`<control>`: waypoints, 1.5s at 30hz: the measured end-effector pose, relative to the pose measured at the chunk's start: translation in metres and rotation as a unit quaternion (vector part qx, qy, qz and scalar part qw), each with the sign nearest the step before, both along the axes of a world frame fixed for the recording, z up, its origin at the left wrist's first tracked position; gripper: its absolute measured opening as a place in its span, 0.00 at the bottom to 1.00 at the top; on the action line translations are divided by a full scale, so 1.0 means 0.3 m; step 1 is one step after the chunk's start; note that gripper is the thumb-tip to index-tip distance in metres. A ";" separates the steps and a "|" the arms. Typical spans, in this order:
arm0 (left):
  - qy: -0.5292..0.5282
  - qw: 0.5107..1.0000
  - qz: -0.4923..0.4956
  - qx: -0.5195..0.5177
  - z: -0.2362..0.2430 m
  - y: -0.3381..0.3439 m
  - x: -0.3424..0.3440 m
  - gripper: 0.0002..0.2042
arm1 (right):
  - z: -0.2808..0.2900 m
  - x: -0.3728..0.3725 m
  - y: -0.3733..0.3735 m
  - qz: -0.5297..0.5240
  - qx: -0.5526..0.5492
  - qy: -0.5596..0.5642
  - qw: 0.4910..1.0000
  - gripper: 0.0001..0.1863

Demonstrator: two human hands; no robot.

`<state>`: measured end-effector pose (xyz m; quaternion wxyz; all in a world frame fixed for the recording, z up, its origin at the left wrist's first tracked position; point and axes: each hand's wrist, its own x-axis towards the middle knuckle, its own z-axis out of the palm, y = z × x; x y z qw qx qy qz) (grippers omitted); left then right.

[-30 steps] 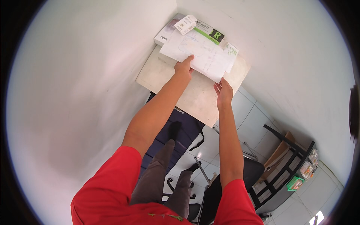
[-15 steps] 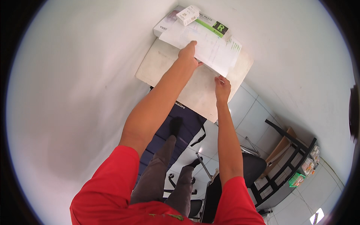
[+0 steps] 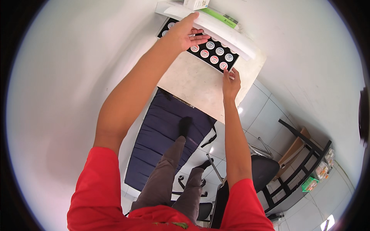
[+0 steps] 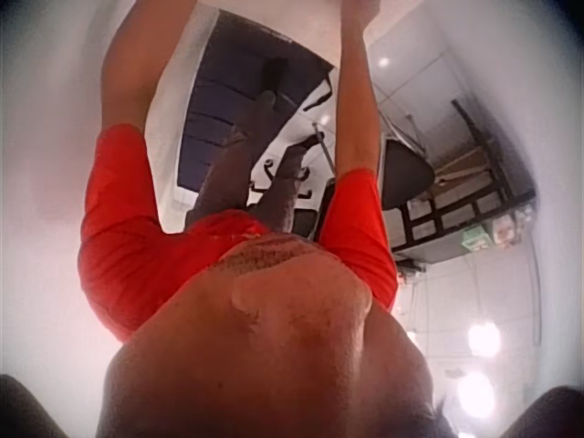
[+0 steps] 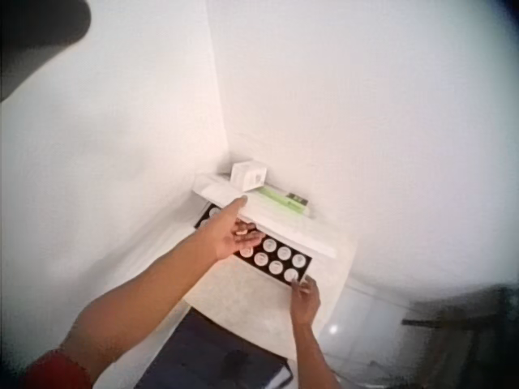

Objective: The person applies color to a dental crown using a brush and a palette. They wipe the brush on a cloth, handle a dental model, and later retrieve a small jar from a drawer.

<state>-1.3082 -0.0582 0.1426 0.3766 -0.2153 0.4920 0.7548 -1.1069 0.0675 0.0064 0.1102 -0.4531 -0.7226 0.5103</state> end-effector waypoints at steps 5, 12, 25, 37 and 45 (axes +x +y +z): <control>0.102 0.989 -0.100 -0.047 0.010 -0.110 -0.057 0.26 | 0.081 0.070 -0.055 -0.014 -0.056 0.051 0.997 0.12; 0.240 0.929 -0.186 -0.209 0.022 -0.181 -0.151 0.33 | 0.630 0.037 -0.237 0.425 0.116 0.235 0.867 0.07; 0.467 0.827 -0.185 -0.255 -0.143 -0.338 -0.246 0.16 | 0.979 0.140 -0.168 0.481 0.248 0.281 0.792 0.18; 0.575 0.751 -0.141 -0.291 -0.175 -0.303 -0.202 0.20 | 0.280 0.079 0.000 0.092 0.171 0.109 0.975 0.19; 0.601 0.744 -0.116 -0.268 -0.224 -0.297 -0.161 0.24 | 0.348 -0.158 0.225 0.170 0.386 0.180 0.889 0.38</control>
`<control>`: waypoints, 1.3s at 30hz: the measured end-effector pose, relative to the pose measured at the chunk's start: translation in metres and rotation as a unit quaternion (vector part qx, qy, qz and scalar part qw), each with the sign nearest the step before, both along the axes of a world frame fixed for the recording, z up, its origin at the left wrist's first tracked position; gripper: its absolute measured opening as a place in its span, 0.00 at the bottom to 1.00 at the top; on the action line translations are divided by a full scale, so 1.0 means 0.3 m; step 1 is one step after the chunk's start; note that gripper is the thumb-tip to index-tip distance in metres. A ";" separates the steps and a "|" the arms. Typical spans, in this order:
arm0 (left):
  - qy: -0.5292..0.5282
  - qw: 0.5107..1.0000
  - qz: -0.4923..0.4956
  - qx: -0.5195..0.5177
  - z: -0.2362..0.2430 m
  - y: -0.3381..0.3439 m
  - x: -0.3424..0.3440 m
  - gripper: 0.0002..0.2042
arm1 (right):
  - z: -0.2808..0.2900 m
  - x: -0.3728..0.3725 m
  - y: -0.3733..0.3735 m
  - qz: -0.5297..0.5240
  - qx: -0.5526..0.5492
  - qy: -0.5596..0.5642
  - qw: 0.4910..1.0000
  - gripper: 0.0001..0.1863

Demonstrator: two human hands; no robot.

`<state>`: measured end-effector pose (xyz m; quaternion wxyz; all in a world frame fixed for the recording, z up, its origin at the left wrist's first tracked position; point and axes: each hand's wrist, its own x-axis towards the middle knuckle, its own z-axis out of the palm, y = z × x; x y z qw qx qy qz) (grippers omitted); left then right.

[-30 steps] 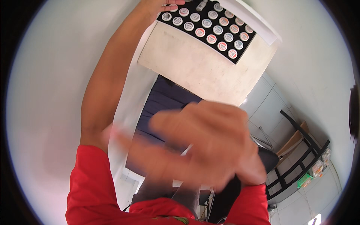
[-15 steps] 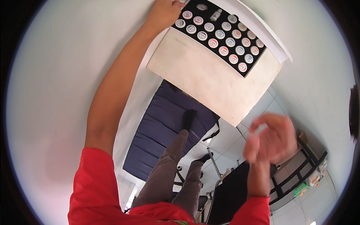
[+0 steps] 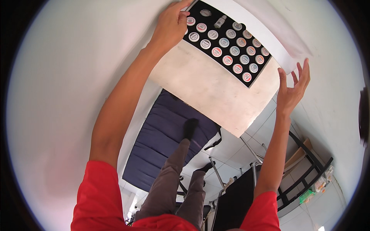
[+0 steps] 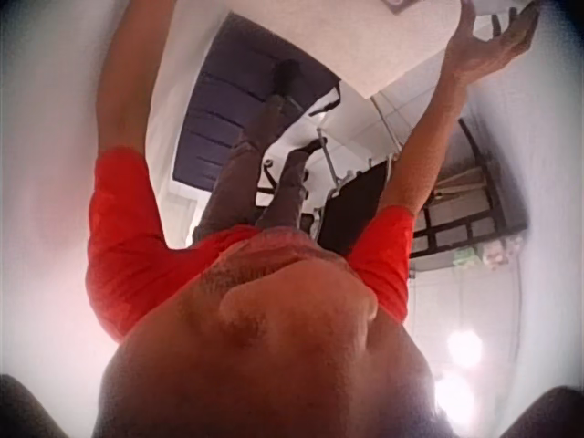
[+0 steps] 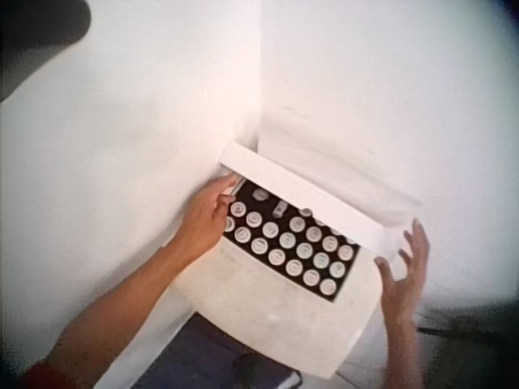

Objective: The person applies color to a dental crown using a brush and a palette. They wipe the brush on a cloth, handle a dental model, and later retrieve a small jar from a drawer.

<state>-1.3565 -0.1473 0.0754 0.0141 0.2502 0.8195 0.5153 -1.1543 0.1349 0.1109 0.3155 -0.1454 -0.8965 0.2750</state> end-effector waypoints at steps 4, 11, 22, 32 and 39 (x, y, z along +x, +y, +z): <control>-0.023 0.999 0.036 0.004 0.011 0.037 0.060 0.15 | 0.029 -0.024 0.035 0.027 0.053 -0.065 0.996 0.21; 0.084 0.980 -0.077 -0.163 -0.105 0.110 0.349 0.10 | 0.050 -0.031 0.069 0.033 0.062 -0.092 0.993 0.22; 0.099 0.974 -0.067 -0.192 -0.203 0.091 0.468 0.19 | 0.051 -0.066 0.119 0.049 0.082 -0.082 0.992 0.22; 0.156 0.946 -0.077 -0.272 -0.301 0.050 0.543 0.35 | 0.044 -0.077 0.123 0.064 0.069 -0.077 0.993 0.23; 0.149 0.946 -0.087 -0.275 -0.297 0.058 0.538 0.36 | 0.032 -0.076 0.117 0.043 0.002 -0.060 0.997 0.23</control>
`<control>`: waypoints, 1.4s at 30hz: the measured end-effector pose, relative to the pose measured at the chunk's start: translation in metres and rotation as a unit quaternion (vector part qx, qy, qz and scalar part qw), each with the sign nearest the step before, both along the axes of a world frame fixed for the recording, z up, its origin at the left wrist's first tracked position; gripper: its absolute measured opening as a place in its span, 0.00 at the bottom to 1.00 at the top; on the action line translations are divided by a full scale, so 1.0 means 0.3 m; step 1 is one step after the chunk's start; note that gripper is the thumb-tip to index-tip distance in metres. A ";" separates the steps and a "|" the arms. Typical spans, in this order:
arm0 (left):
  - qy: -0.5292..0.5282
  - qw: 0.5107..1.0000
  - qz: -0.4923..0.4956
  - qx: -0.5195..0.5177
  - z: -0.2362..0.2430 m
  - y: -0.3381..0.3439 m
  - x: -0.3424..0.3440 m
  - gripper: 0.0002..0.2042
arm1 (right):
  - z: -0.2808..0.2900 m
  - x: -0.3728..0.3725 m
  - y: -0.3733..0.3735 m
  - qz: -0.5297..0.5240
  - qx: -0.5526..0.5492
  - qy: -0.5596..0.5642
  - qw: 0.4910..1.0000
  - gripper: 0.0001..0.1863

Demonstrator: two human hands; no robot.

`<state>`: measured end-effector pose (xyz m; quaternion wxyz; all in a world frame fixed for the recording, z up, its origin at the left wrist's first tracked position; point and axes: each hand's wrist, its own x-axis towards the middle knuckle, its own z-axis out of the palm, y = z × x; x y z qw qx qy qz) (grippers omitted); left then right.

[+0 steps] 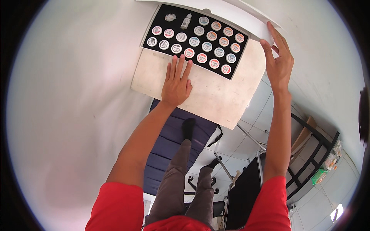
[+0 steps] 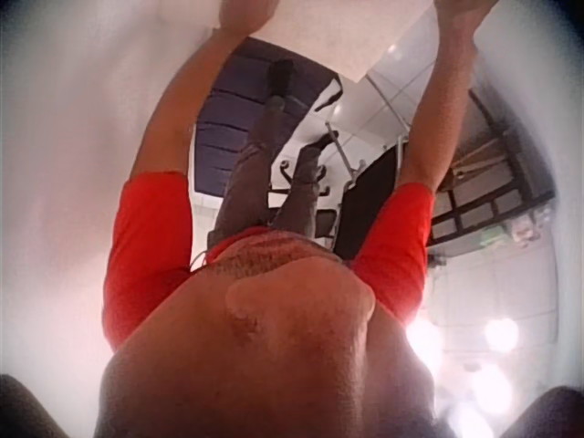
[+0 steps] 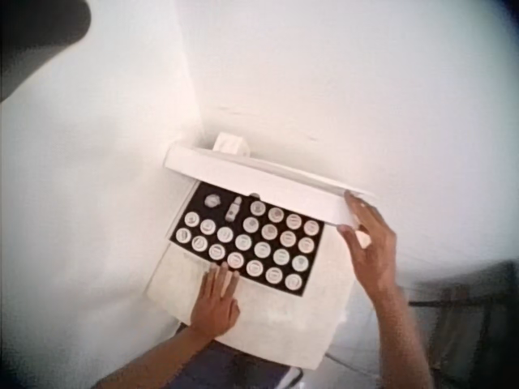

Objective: The person applies color to a dental crown using a brush and a palette. They wipe the brush on a cloth, handle a dental model, and later retrieve a small jar from a drawer.

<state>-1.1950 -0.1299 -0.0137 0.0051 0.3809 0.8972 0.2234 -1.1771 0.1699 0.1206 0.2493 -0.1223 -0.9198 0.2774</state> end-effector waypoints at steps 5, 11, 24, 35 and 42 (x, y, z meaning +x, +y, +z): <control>0.003 1.000 -0.004 -0.007 0.003 0.010 -0.002 0.37 | 0.007 0.007 -0.011 -0.042 -0.076 -0.026 0.996 0.28; 0.004 1.000 -0.007 -0.011 0.002 0.004 -0.005 0.37 | 0.002 0.004 -0.031 -0.076 -0.132 -0.026 0.988 0.31; 0.012 0.999 -0.018 -0.025 -0.011 0.003 -0.011 0.37 | 0.002 -0.005 -0.040 -0.092 -0.202 -0.016 0.975 0.31; 0.005 0.999 -0.026 -0.032 -0.009 0.012 -0.007 0.37 | 0.000 0.025 -0.037 -0.220 -0.243 -0.094 0.940 0.23; 0.014 0.999 -0.026 -0.031 -0.014 0.005 -0.008 0.36 | 0.000 0.012 -0.057 -0.189 -0.329 -0.123 0.917 0.24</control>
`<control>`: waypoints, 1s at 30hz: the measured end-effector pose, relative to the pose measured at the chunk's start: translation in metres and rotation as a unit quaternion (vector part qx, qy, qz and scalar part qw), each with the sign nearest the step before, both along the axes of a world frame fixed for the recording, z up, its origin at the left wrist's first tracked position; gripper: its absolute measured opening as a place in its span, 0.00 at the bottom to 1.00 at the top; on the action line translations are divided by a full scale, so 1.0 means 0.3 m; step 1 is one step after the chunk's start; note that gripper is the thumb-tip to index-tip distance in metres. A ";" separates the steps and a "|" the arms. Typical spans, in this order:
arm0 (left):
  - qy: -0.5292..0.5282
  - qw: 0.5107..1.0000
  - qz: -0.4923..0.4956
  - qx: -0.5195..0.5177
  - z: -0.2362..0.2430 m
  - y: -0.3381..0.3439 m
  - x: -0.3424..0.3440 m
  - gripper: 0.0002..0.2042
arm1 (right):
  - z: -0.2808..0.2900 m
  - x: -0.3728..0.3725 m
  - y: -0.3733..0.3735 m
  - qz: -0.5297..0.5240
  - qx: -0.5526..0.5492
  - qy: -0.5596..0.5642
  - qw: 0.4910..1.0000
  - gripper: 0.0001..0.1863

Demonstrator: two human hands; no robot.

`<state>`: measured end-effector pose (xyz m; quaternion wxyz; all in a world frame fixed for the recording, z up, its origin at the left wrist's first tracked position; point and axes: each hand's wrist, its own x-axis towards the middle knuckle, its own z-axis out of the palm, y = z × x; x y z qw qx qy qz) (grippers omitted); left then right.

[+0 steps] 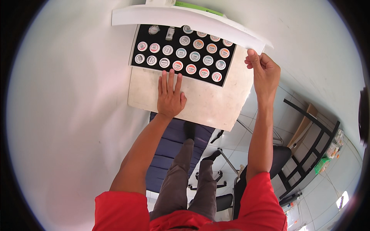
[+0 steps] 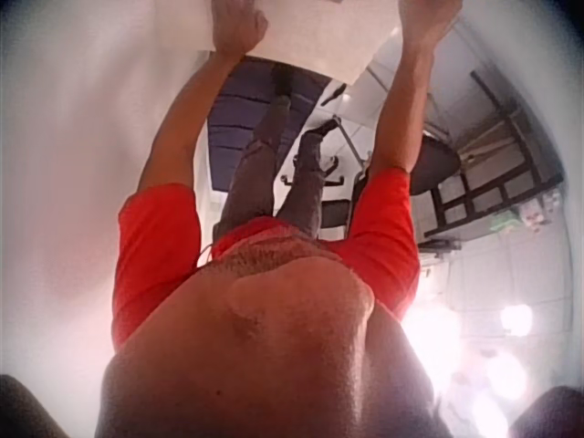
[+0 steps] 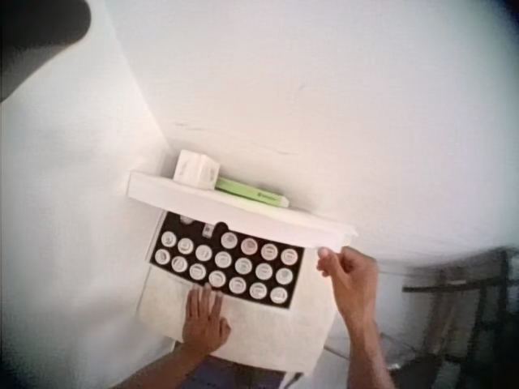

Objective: The person applies color to a dental crown using a brush and a palette. They wipe the brush on a cloth, handle a dental model, and later retrieve a small jar from a drawer.

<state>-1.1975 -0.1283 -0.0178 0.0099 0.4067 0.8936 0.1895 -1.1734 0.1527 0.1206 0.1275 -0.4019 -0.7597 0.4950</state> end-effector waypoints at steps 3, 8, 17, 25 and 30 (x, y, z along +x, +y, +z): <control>0.001 1.000 0.000 0.003 0.000 0.000 -0.007 0.36 | -0.021 -0.002 -0.012 0.039 -0.026 0.046 0.998 0.23; -0.002 1.000 0.005 0.005 -0.001 0.000 -0.003 0.37 | -0.116 -0.040 -0.054 0.187 0.024 0.029 0.982 0.15; -0.011 1.000 0.004 -0.008 -0.007 -0.008 0.001 0.37 | -0.274 -0.132 0.046 0.337 0.410 0.015 0.847 0.08; -0.015 1.000 0.007 -0.011 -0.006 -0.010 -0.006 0.38 | -0.251 -0.181 0.047 0.353 0.340 -0.064 0.869 0.10; -0.011 1.000 0.002 -0.024 0.012 -0.001 -0.005 0.39 | -0.244 -0.175 0.052 0.392 0.335 -0.086 0.852 0.15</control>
